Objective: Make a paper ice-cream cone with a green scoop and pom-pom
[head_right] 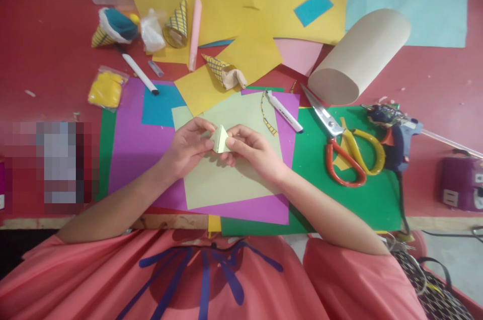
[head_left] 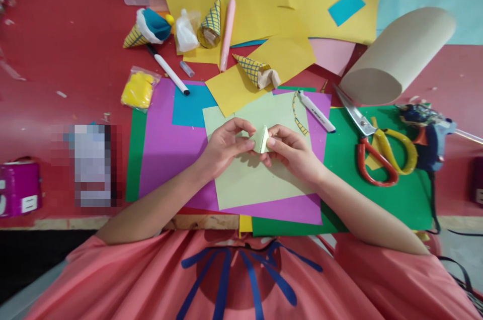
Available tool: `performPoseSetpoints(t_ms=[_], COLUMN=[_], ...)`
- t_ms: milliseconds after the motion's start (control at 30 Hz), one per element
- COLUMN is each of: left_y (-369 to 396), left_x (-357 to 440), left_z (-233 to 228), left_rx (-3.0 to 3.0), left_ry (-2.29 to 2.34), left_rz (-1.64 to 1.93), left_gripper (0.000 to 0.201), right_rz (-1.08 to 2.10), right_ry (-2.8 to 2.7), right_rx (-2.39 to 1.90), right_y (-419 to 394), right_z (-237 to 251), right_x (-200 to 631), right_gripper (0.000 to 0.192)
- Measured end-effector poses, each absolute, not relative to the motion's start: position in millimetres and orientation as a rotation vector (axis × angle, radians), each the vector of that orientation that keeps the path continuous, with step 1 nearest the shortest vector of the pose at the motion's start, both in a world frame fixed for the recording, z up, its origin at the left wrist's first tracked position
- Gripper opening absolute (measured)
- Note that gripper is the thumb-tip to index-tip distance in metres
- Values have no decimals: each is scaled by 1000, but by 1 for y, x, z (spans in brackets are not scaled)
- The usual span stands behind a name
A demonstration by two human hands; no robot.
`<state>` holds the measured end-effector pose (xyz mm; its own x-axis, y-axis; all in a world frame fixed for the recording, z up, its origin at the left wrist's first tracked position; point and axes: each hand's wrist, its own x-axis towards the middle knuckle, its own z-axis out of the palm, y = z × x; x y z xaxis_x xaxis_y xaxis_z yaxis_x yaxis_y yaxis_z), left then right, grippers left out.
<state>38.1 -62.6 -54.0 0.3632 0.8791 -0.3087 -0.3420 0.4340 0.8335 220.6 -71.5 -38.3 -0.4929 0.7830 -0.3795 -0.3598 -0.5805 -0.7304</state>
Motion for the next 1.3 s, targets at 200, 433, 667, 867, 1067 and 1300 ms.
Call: performPoseSetpoints(t_ms=[200,433,667,867,1067,1300], left_y=[-63,-65,-66,-68,-69,-74], left_x=[38,37,35,37,35,37], left_z=[-54,-54,-59,-57,-54,-52], left_rx=[756,725,840,1081,1409,1477], left_ry=[846,837,878,929,1060,1074], left_rz=[880,857,938,977,1027,965], left_gripper=[31,29,26,19,17,19], right_rz=[2108,2103,2053,1908,1696,1358], right_ry=[-745,-743,-771,-941,-1167,-1494], right_rx=[-914,-894,-955,-1015,-1122,-1260], right_y=[-71,-72,-71,-71,-73,-79], right_z=[-38,-39,-39,-39,-38,-44], right_x=[221,221,221,225,223,219], right_gripper=[17,15,18,18,21,16])
